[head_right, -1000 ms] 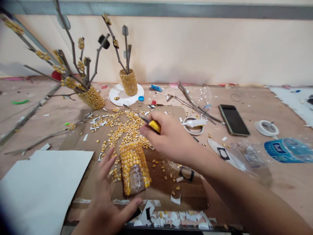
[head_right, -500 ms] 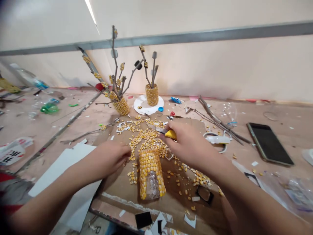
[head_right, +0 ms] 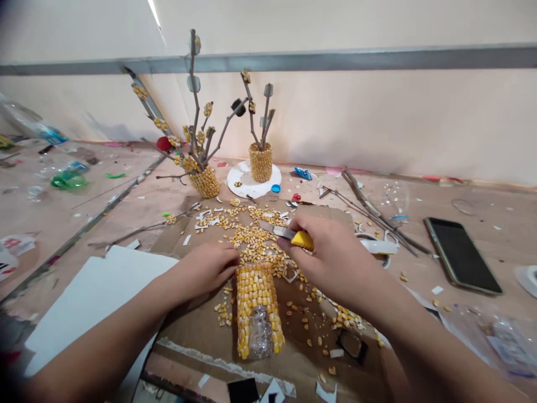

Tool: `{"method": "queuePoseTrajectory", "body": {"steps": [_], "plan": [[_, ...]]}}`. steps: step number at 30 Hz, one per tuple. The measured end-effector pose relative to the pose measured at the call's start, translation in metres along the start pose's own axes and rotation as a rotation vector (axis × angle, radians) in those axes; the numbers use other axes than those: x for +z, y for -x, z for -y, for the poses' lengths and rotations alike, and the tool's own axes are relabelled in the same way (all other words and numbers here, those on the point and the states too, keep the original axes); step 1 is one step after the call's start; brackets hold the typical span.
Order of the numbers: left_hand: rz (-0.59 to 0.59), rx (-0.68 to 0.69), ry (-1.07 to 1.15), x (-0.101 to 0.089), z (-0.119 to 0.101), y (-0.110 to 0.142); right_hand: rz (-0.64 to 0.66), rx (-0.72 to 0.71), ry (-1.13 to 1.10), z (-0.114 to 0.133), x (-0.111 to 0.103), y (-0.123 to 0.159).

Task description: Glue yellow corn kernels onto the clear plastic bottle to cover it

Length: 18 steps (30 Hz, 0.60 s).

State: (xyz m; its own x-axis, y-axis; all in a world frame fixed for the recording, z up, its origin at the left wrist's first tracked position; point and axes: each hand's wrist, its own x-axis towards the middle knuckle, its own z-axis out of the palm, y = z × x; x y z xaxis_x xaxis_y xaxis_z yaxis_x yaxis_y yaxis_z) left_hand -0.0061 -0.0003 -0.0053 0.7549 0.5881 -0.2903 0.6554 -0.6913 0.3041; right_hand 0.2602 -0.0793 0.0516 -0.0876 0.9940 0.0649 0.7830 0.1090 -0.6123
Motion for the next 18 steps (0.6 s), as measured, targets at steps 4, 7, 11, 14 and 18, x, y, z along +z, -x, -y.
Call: {"method": "queuePoseTrajectory", "body": {"steps": [4, 7, 11, 14, 18], "plan": [[0.011, -0.027, 0.019, 0.002, 0.0, -0.003, -0.013, -0.012, 0.006, -0.002, 0.001, 0.0], [-0.006, -0.044, 0.056, -0.005, 0.006, -0.002, -0.021, -0.019, 0.012, -0.001, 0.001, 0.0], [-0.141, 0.002, 0.329, -0.017, 0.017, 0.001, -0.019, -0.053, -0.01, 0.002, 0.001, 0.002], [-0.338, -0.023, 0.876, -0.022, 0.016, 0.004, -0.004, -0.067, -0.034, 0.006, 0.004, 0.004], [-0.508, -0.096, 1.366, -0.015, 0.001, 0.006, -0.049, -0.068, -0.024, 0.011, 0.018, 0.009]]}}
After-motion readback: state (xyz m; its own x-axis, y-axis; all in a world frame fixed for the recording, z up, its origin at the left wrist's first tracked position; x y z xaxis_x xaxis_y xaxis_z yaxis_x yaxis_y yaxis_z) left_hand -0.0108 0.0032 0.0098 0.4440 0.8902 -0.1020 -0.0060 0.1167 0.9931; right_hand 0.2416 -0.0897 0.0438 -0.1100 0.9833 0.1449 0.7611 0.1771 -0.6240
